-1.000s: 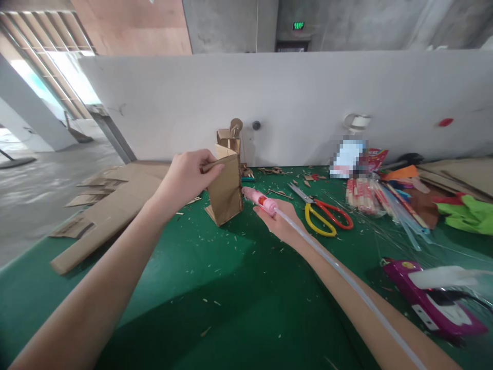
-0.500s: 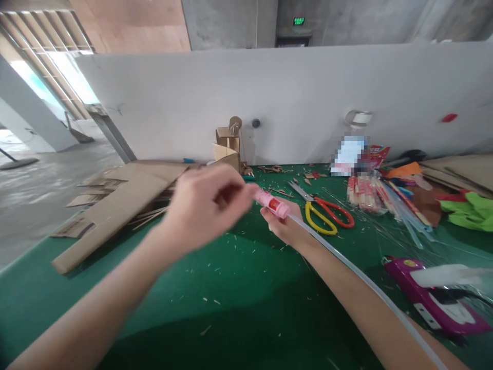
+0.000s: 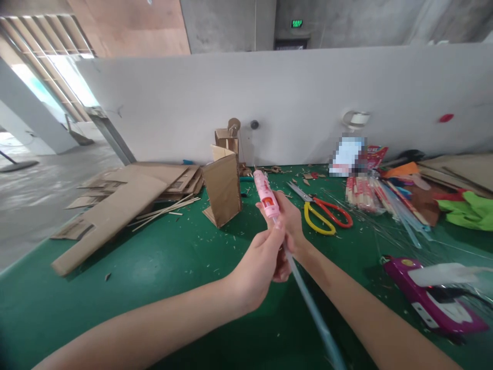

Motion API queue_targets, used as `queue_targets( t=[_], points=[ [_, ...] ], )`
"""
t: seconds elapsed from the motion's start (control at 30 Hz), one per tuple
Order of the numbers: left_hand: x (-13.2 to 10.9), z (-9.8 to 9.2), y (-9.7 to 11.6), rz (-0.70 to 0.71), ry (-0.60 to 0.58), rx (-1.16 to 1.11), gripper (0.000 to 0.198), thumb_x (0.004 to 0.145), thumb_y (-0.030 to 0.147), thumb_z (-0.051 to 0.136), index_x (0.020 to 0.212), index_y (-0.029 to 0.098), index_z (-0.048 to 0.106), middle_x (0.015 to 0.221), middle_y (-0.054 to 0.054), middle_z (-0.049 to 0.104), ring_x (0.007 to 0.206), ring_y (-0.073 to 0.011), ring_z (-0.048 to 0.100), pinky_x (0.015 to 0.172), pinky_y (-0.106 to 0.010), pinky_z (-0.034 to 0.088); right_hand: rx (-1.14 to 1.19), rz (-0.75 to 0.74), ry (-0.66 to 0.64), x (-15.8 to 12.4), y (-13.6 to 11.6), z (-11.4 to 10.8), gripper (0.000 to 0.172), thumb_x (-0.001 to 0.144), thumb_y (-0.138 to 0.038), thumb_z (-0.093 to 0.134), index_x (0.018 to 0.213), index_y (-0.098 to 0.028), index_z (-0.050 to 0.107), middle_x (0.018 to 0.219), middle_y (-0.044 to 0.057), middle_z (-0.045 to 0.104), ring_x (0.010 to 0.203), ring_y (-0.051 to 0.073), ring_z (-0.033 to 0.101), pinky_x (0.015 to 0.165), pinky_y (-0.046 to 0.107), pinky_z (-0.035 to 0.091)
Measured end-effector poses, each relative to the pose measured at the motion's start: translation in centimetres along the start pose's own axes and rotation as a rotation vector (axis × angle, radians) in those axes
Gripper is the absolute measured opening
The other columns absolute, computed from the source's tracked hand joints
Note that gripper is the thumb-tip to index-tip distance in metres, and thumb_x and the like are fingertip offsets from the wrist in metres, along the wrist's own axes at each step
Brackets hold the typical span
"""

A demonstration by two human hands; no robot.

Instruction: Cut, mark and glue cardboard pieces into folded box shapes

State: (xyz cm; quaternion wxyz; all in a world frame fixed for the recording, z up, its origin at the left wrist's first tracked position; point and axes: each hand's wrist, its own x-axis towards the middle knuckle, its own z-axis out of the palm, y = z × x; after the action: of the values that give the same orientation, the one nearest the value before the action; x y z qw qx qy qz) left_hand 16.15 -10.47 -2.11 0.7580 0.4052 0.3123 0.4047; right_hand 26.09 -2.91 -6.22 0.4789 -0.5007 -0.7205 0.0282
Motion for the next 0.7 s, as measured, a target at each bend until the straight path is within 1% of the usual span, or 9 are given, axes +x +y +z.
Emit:
queue_targets(
  t=[0.07, 0.13, 0.3, 0.43, 0.5, 0.6, 0.7],
  points=[
    [0.0, -0.1, -0.2, 0.008, -0.021, -0.015, 0.047, 0.088, 0.057, 0.042, 0.061, 0.018, 0.042, 0.045, 0.008, 0.029, 0.037, -0.0056, 0.028, 0.040, -0.021, 0.017, 0.015, 0.058, 0.068, 0.1, -0.1, 0.0, 0.022, 0.085, -0.044, 0.055, 0.086, -0.022, 0.054, 0.075, 0.005, 0.061, 0.064, 0.020, 0.057, 0.055, 0.032, 0.043],
    [0.1, -0.2, -0.4, 0.014, -0.035, -0.037, 0.047, 0.088, 0.056, 0.043, 0.060, 0.018, 0.041, 0.046, 0.008, 0.029, 0.038, -0.0052, 0.028, 0.040, -0.021, 0.016, 0.023, 0.065, 0.097, 0.1, 0.0, 0.0, 0.019, 0.083, -0.041, 0.057, 0.084, -0.022, 0.055, 0.076, 0.005, 0.062, 0.065, 0.021, 0.058, 0.056, 0.032, 0.043],
    [0.3, -0.5, -0.5, 0.004, -0.018, -0.065, 0.046, 0.088, 0.052, 0.046, 0.058, 0.018, 0.040, 0.048, 0.007, 0.029, 0.039, -0.0048, 0.027, 0.041, -0.021, 0.016, -0.042, -0.013, 0.108, 0.2, 1.0, 0.1, 0.016, 0.085, -0.035, 0.056, 0.094, -0.022, 0.058, 0.084, 0.007, 0.066, 0.074, 0.024, 0.062, 0.059, 0.033, 0.043],
    [0.4, -0.7, -0.5, 0.035, 0.029, -0.097, 0.042, 0.089, 0.041, 0.045, 0.056, 0.018, 0.035, 0.046, 0.008, 0.026, 0.037, -0.0044, 0.024, 0.041, -0.022, 0.015, -0.149, -0.104, 0.148, 0.2, 1.9, 0.0, 0.023, 0.085, -0.031, 0.054, 0.106, -0.021, 0.058, 0.095, 0.010, 0.067, 0.079, 0.026, 0.064, 0.059, 0.032, 0.043],
    [0.5, -0.9, -0.5, 0.049, 0.034, -0.106, 0.042, 0.088, 0.038, 0.047, 0.054, 0.018, 0.032, 0.048, 0.008, 0.024, 0.037, -0.0036, 0.021, 0.041, -0.022, 0.012, -0.191, -0.138, 0.166, 0.2, 2.2, 0.1, 0.026, 0.083, -0.031, 0.055, 0.107, -0.021, 0.058, 0.095, 0.010, 0.068, 0.078, 0.025, 0.064, 0.059, 0.032, 0.044],
    [0.6, -1.2, -0.4, 0.080, 0.027, -0.064, 0.044, 0.086, 0.038, 0.049, 0.052, 0.019, 0.029, 0.048, 0.008, 0.021, 0.038, -0.0032, 0.020, 0.042, -0.023, 0.011, -0.186, -0.137, 0.160, 0.2, 2.5, 0.3, 0.027, 0.082, -0.029, 0.056, 0.107, -0.022, 0.058, 0.094, 0.007, 0.069, 0.078, 0.024, 0.065, 0.060, 0.031, 0.045],
    [0.8, -1.5, -0.4, 0.093, 0.047, -0.029, 0.044, 0.087, 0.037, 0.049, 0.052, 0.019, 0.029, 0.047, 0.008, 0.020, 0.038, -0.0034, 0.019, 0.042, -0.023, 0.010, -0.159, -0.145, 0.151, 0.1, 2.6, 0.5, 0.028, 0.081, -0.027, 0.057, 0.108, -0.021, 0.058, 0.094, 0.007, 0.069, 0.080, 0.025, 0.066, 0.061, 0.031, 0.047]
  ],
)
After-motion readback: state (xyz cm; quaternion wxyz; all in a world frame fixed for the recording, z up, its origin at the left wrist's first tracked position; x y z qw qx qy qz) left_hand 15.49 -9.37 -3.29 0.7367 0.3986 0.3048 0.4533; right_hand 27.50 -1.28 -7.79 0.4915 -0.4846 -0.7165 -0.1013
